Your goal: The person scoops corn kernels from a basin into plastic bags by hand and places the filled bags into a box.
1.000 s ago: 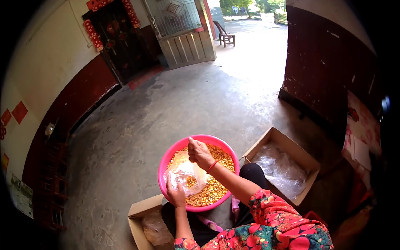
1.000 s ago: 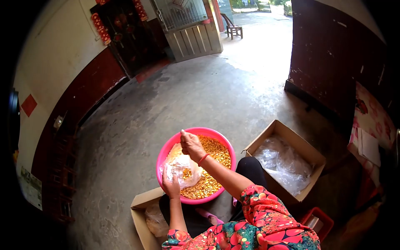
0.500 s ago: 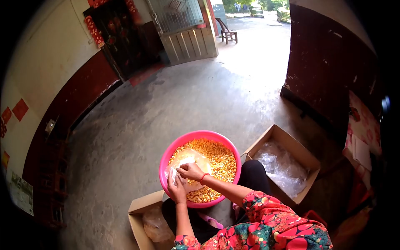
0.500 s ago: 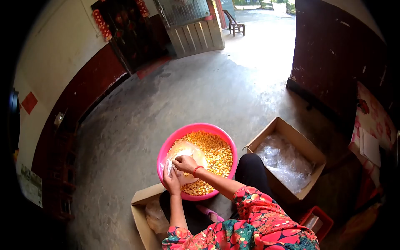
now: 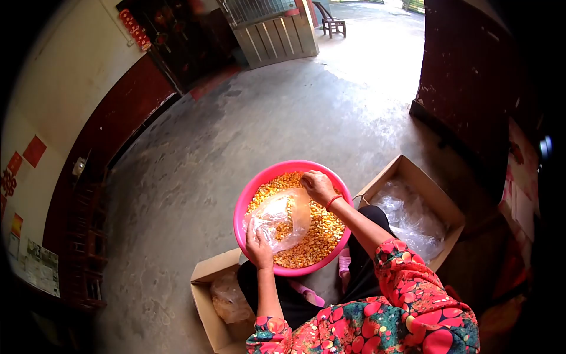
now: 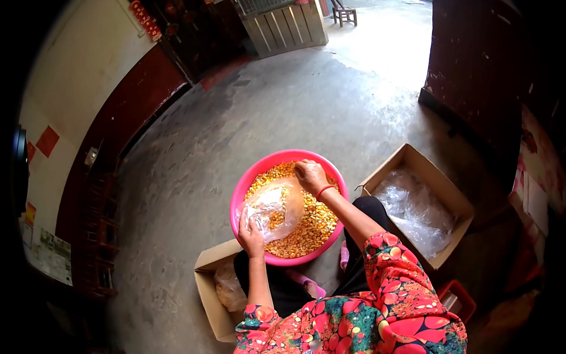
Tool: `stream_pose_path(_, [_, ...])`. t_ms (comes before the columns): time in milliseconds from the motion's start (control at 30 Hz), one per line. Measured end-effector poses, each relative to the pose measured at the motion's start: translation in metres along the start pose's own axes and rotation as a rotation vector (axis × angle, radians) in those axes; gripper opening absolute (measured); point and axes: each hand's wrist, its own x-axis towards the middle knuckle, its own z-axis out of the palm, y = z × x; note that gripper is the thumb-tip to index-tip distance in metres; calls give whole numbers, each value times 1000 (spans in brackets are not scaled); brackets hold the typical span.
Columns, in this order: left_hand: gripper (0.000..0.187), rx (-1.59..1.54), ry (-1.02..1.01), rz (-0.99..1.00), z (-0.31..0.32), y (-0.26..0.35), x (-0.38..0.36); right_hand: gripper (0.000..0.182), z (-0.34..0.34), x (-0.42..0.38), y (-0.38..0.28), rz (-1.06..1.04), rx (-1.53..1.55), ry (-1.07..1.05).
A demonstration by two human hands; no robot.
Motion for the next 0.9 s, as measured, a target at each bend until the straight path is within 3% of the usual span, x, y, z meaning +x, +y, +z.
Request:
stream_pose_path(100, [33,-1,7,9,0,-8,0,8,11,-18,41,-77,-164,31])
stream_pose_path(233, [33,-20,10,17,2,-13,0,9,15,-41,34,-101,-312,-51])
stream_pose_path(400, [33,24,3,27,0,-4,1,12,20,-52,18,-120,-70,-291])
stream_pose_path(633, [33,32,6,1,1,-7,-1,16,24,-49,15,-126,76,-214])
stream_pose_path(700, [33,8,2,3,1,-6,0,22,27,-41,13,276,392,-73])
stream_pose_path(767, [33,12,-4,-6,1,-4,1,26,34,-38,16,316,510,17])
stream_pose_path(833, [33,-15,-4,-54,2,-3,-1,24,34,-38,14,734,1098,6])
stream_pose_path(900, [33,-68,0,-40,3,-15,-1,22,30,-37,6,745,1179,77])
